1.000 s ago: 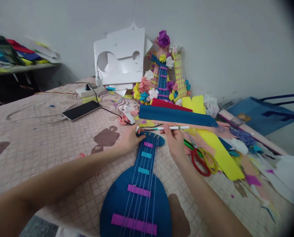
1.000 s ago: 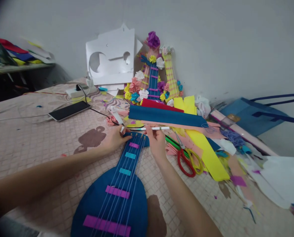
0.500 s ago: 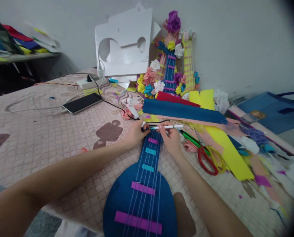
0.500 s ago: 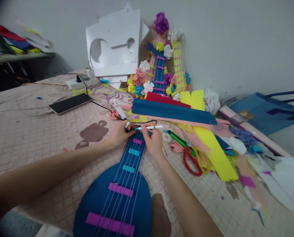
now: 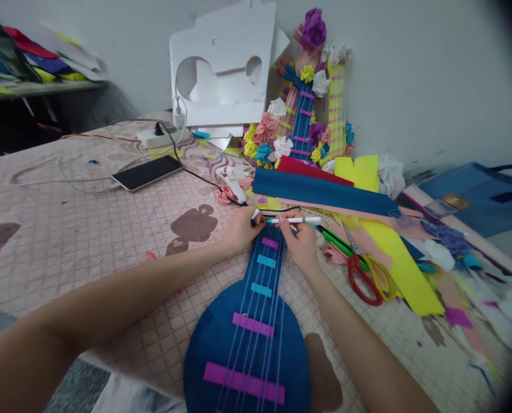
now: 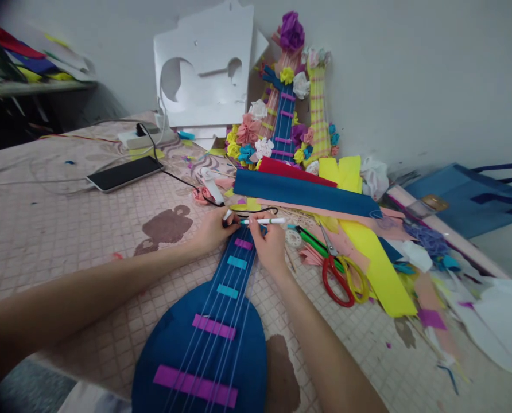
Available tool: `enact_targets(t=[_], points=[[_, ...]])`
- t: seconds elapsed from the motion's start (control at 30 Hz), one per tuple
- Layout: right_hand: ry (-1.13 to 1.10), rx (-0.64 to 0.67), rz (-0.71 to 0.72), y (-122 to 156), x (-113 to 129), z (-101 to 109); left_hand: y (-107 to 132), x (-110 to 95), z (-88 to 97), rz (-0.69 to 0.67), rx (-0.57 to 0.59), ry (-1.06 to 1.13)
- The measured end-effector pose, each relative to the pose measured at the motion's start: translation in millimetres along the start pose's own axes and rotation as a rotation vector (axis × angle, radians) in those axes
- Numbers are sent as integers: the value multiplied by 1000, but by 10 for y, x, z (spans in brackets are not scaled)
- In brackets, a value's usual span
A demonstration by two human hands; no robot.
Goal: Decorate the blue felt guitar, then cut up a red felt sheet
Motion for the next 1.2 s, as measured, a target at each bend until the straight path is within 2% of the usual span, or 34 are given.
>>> enact_targets(t=[1.2], points=[[21,13,-17,-7,-3,0,-4,-14,-5,18,2,-32]])
Point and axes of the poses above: each hand's wrist, its own y-axis away from the middle knuckle, its own z-axis out of the back of the hand, x = y × z, the point moved 9 cm from there along -y, towards the middle knuckle, and after that the axes turned 6 degrees about y, right-handed, at the moved point
